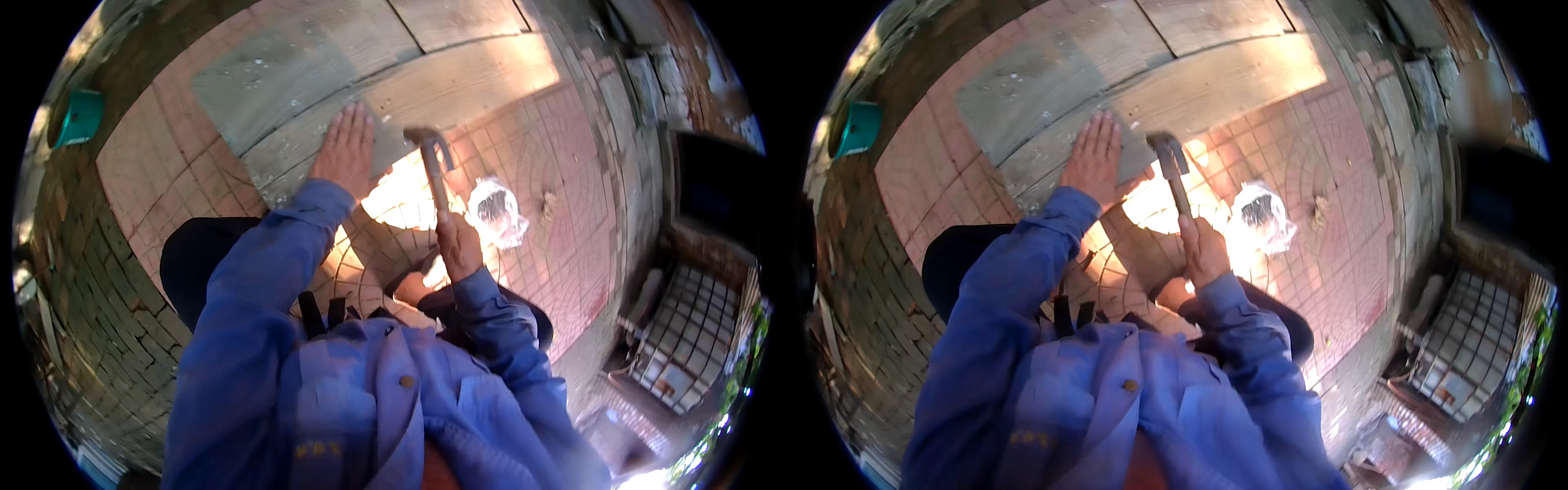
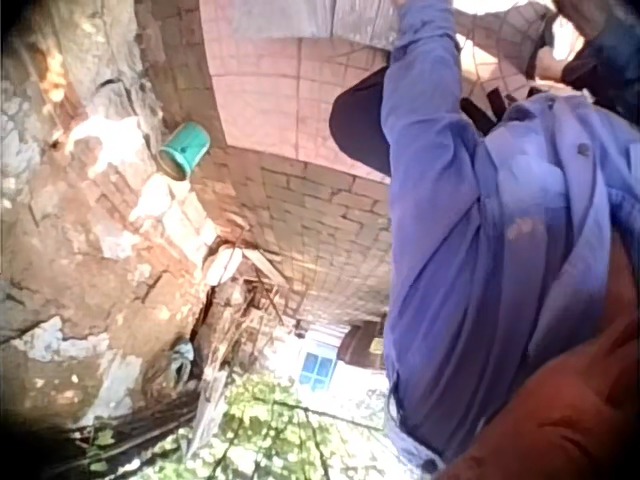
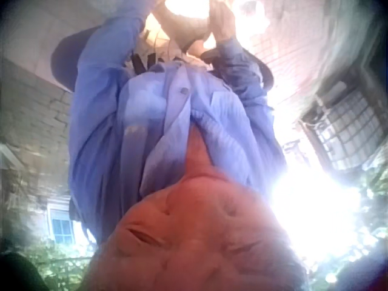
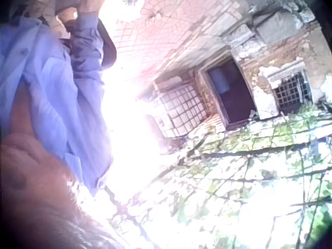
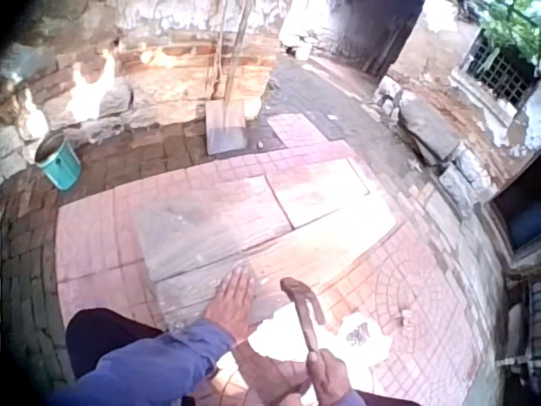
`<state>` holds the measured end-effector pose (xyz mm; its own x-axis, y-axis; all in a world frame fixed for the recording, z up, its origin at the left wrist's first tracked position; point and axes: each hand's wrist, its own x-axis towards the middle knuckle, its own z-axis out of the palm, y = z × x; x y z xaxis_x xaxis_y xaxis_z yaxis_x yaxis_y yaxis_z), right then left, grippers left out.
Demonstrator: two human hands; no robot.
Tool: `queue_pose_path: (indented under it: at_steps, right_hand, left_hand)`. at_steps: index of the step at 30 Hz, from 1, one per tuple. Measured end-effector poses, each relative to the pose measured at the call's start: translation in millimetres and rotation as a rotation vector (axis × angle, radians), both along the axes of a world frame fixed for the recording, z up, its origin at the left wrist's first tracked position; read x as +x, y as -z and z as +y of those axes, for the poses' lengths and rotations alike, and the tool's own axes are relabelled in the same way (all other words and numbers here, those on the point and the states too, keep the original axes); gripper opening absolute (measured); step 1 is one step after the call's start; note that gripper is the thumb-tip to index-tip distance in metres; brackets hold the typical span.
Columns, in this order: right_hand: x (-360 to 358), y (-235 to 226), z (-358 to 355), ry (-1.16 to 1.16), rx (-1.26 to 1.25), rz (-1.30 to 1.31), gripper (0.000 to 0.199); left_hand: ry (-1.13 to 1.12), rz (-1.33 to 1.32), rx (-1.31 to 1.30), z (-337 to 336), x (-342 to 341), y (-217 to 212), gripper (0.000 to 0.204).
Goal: The person assembles a wooden box by hammering nails into wooden planks. They pick up nails from a plastic bag, position them on the wood, and strike them with a hammer. The person works on the floor, occasionally adjusting the planks and the partially assembled box.
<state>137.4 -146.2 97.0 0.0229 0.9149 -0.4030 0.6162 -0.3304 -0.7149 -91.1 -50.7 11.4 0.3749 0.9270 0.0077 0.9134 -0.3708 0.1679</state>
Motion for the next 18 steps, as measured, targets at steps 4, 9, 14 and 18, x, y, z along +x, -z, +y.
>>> queue_pose_path:
  at_steps: [4,9,14,18]
  right_hand:
    - [-20,-75,29,0.088,0.475,0.359,0.051]
    - [-45,-111,47,0.148,0.842,0.718,0.061]
    - [16,59,1,-0.020,0.052,-0.130,0.043]
    - [5,-7,23,0.012,0.193,-0.077,0.041]
  left_hand:
    - [-0.016,-0.061,0.004,3,-6,-2,0.099]
    - [-0.023,-0.054,0.055,0,-14,0,0.098]
    - [-0.025,-0.116,0.095,9,0,2,0.098]
    - [-0.037,-0.030,0.077,15,-5,-7,0.097]
